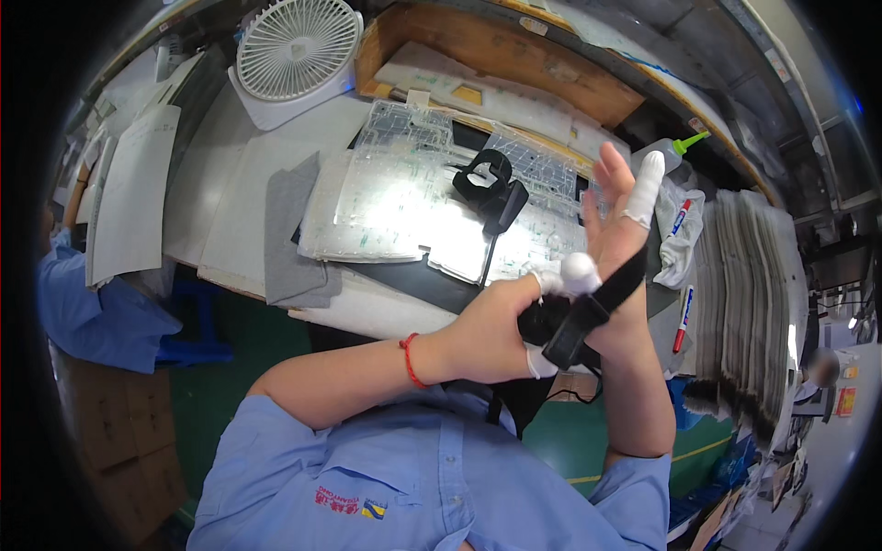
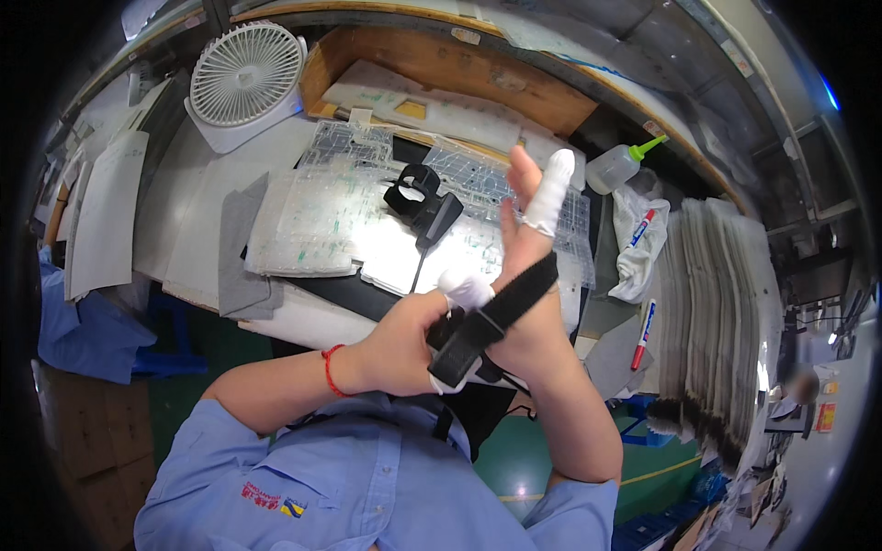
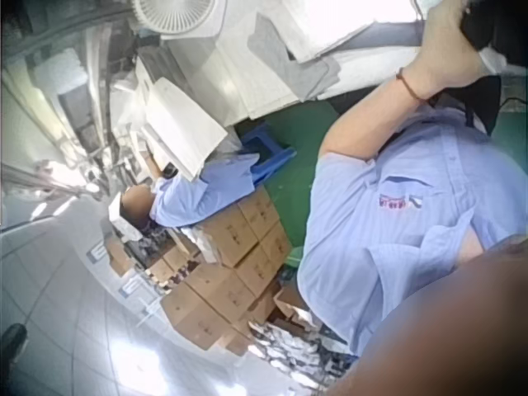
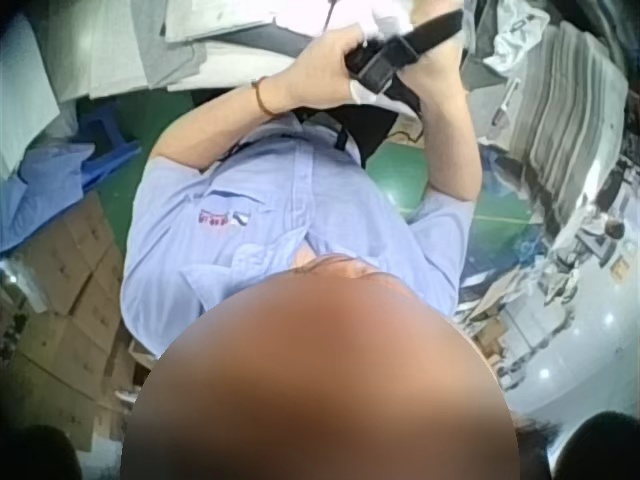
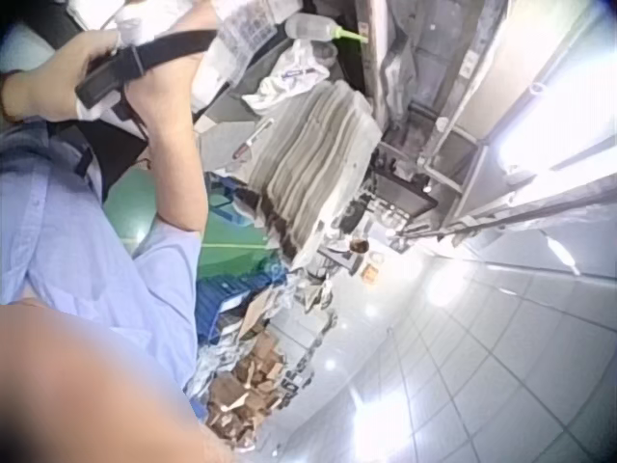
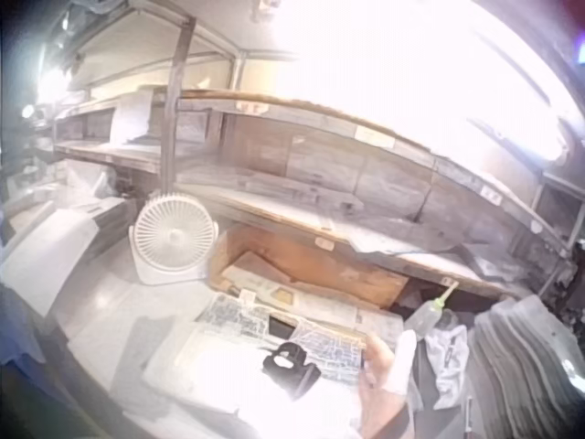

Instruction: Assembling keyboard components at a manufacturing station.

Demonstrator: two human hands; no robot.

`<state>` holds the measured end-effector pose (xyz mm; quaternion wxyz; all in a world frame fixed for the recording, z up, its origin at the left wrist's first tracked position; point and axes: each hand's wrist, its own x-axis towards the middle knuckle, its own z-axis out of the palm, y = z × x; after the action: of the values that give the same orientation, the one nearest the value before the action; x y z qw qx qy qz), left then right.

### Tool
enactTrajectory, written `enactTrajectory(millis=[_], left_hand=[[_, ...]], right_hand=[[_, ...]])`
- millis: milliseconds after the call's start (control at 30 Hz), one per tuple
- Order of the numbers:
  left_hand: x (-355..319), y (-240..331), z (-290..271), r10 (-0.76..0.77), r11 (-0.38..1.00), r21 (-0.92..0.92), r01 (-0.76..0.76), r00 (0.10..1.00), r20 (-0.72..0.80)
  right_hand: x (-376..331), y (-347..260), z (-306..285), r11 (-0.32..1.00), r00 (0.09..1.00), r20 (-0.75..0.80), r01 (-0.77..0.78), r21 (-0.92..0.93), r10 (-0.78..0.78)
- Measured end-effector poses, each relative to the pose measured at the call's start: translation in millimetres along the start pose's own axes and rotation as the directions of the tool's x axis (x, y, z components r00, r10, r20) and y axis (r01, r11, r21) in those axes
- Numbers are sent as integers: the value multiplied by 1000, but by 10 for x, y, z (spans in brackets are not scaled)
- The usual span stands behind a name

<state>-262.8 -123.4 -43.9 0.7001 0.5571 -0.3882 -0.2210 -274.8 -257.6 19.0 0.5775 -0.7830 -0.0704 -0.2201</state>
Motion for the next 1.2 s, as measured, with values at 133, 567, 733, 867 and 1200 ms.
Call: enactTrajectory(millis=[133,567,733,867,1200], left_hand=[[4,82,-7,-20,999,-28,20,1000,-22],[67,-44,160,-54,900,-427,87,995,87],[180,-60,133,-135,737,-657,156,987,83],[189,-220,206,-142,843,-522,132,990,20],[168,-261,282,-189,814,-564,140,981,-29]], right_hand=[[64,-7,26,961,999,-31,-25,275,35],[417,-168,82,938,961,-258,-8,346,103],[512,-1,-63,679,963,-92,-109,726,252],[587,217,-177,537,635,-61,593,-600,-770],[539,287,-235,397,600,37,573,-717,-799]])
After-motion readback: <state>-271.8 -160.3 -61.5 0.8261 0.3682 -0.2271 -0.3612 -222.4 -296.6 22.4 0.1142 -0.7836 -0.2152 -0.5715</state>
